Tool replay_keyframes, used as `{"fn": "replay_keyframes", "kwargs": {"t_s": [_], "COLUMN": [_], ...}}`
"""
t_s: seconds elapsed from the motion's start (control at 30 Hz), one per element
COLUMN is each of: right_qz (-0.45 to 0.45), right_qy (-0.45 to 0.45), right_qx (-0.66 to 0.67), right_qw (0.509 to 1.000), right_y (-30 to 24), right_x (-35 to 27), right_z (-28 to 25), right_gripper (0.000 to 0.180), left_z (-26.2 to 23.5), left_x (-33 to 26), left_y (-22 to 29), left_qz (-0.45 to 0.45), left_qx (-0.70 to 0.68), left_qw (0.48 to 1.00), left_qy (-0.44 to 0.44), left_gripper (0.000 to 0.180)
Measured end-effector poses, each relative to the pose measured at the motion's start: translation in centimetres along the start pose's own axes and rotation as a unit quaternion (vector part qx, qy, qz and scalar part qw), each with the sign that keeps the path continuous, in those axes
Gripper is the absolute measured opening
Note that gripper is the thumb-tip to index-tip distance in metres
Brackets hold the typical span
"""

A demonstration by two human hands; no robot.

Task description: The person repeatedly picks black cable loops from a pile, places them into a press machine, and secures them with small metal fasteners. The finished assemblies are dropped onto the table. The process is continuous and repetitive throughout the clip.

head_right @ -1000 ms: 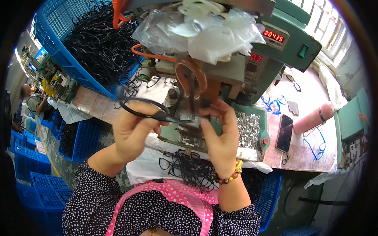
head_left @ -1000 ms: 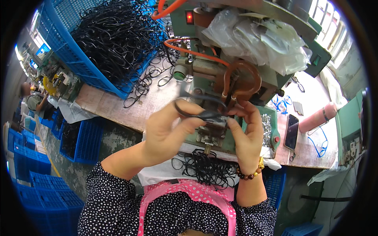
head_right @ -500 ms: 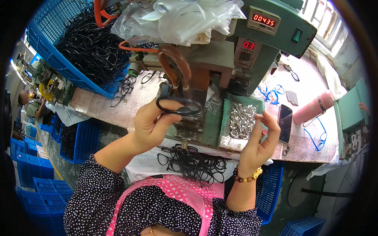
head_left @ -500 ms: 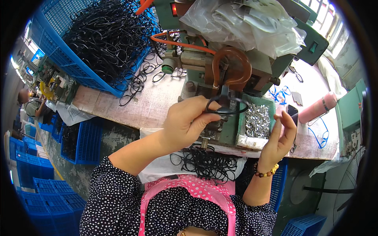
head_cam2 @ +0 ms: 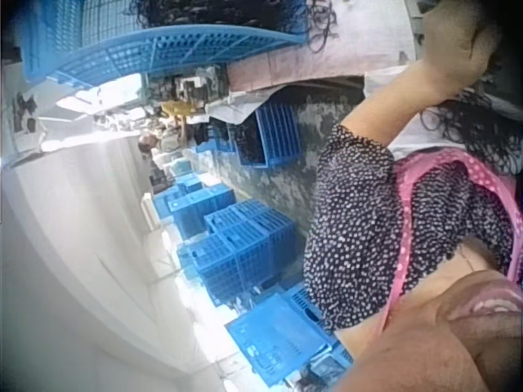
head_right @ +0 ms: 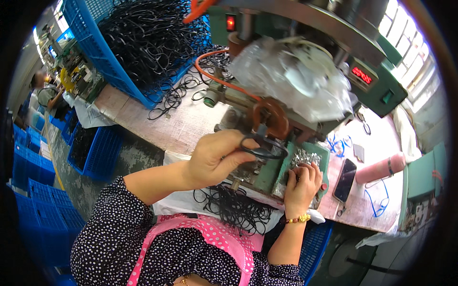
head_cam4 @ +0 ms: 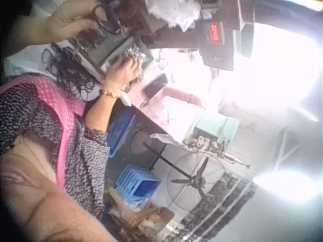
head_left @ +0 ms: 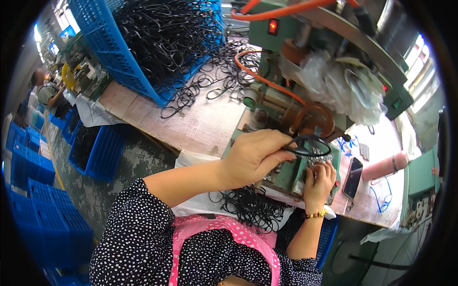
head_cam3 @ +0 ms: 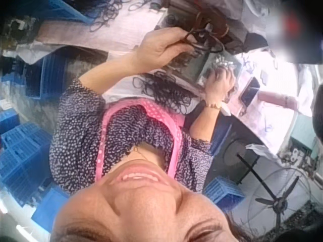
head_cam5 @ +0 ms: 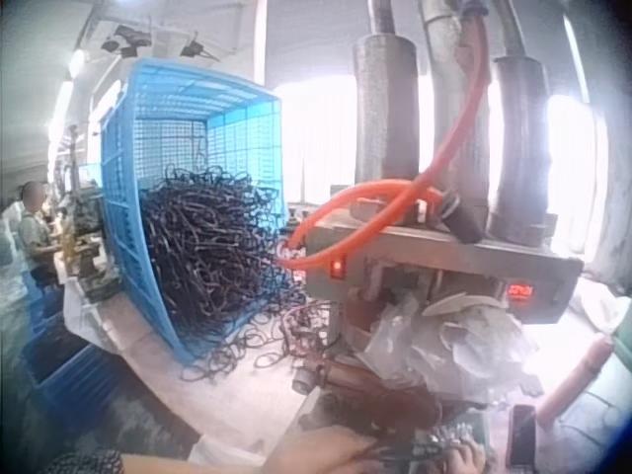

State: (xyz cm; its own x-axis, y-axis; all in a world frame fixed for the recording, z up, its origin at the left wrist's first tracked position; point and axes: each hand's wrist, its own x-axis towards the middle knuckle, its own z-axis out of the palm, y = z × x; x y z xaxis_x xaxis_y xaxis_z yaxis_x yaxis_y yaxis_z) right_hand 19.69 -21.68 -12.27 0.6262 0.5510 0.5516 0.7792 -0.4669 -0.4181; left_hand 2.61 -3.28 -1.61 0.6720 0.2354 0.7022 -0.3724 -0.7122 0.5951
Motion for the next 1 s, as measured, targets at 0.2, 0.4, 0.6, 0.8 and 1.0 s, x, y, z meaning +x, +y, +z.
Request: {"fn": "replay_keyframes", "kwargs": {"t_s": [0.2, 0.4, 0.6, 0.8, 1.0], "right_qz": [0.069, 0.120, 0.077, 0.076, 0.184], "right_qy": [0.090, 0.103, 0.115, 0.088, 0.046], "right_qx": [0.072, 0.156, 0.179, 0.231, 0.428], "right_qw": [0.991, 0.975, 0.974, 0.966, 0.884], "right_y": [-0.2, -0.4, -0.2, -0.3, -1.0], "right_x": [-0.5, -1.1, -0.9, -0.6, -0.8], "right_z": [0.4, 1.0, 1.1, 0.3, -0.6], "right_gripper": [0.008, 0.008, 0.008, 0.015, 0.016], "left_z": [-2.4, -6.4, -8.2, -9.0, -10.4], "left_x": [-2.5, -4.0, -7.5, -9.6, -8.2], "left_y": [-8.0, -23.5, -23.3, -17.3, -11.1], "left_qz": [-0.002, -0.293, -0.323, -0.301, -0.477], "left_qx": [0.071, 0.395, 0.456, 0.381, -0.106], "left_qw": [0.979, 0.870, 0.824, 0.870, 0.866], "left_qy": [0.193, 0.034, -0.093, -0.084, 0.109], "left_gripper": [0.020, 0.057, 0.034, 0.021, 0.027]}}
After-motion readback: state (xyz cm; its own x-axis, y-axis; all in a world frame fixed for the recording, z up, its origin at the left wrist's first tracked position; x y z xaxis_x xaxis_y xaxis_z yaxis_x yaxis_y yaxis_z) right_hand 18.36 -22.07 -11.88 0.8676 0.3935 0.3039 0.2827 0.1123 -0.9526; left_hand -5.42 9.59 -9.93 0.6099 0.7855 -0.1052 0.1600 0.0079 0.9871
